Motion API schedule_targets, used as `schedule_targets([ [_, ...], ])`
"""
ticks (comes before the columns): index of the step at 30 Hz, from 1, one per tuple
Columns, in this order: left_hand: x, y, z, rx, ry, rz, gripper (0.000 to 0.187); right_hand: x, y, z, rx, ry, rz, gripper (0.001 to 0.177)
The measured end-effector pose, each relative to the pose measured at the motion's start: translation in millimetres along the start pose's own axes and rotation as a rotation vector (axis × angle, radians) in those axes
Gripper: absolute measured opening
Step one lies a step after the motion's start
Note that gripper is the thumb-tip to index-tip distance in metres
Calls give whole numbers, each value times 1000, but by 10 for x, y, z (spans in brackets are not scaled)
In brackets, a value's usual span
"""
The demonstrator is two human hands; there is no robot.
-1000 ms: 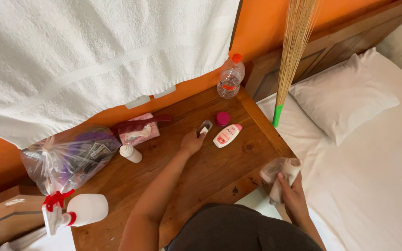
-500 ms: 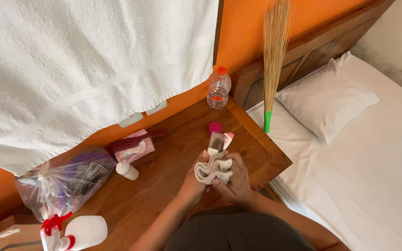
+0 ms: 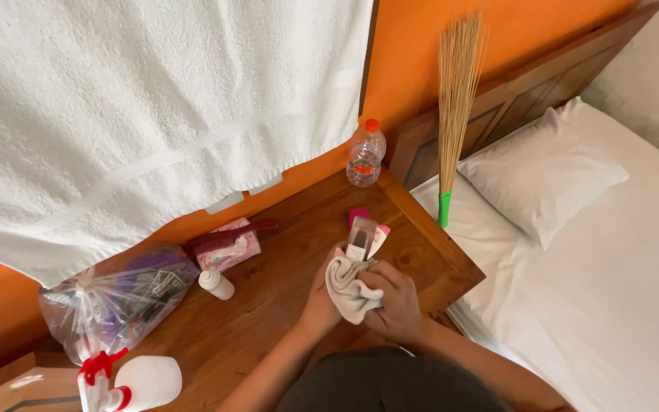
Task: Cleaning a bedside table in a hotel room using a spray bottle and cloth.
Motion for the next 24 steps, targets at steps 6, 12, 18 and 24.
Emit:
schedule_targets([
  [6,-81,27,-66,-51,-64,107,43,-474,4,327,-198,72,-195,23],
  [12,-435,57,155,-57,-268,50,36,-964,173,463,-365,-590,-585,39],
  [18,-946,31,220,-300,-587,21,43,-340,88,60,92,-983,-544,67],
  [24,-333,-33,493,-378,-95,-42,26,-477,730,-353,117,-843,-667,55],
])
Point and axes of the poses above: each hand's wrist, its own y-axis away from the middle knuckle, its own z-axis out of the back of the hand, x = y × z, the point moved 6 cm from there along -y, towards the middle knuckle, and after that the axes turned 14 degrees about z, right-handed, at the moved point
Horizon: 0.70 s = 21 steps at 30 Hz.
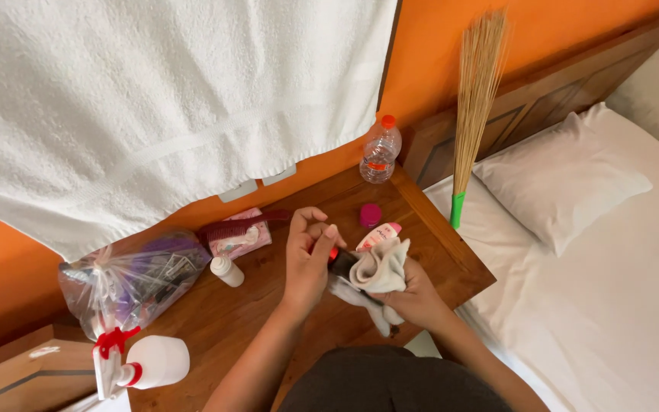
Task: Cleaning a bedside table in a hotel room using a spray bottle and cloth.
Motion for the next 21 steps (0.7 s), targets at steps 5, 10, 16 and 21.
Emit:
schedule_targets([
  [5,492,259,-302,154,386,50,34,-488,77,153,-442,-248,-203,37],
  [10,337,386,-451,216,194,-82,43,-611,118,154,-603,-415,-104,32],
  [16,610,237,-184,74,245,-1,38,234,-176,107,-344,296,218,29],
  [21,847,239,-159,20,99,-22,43,244,-158,-160,-204,466,381,38],
])
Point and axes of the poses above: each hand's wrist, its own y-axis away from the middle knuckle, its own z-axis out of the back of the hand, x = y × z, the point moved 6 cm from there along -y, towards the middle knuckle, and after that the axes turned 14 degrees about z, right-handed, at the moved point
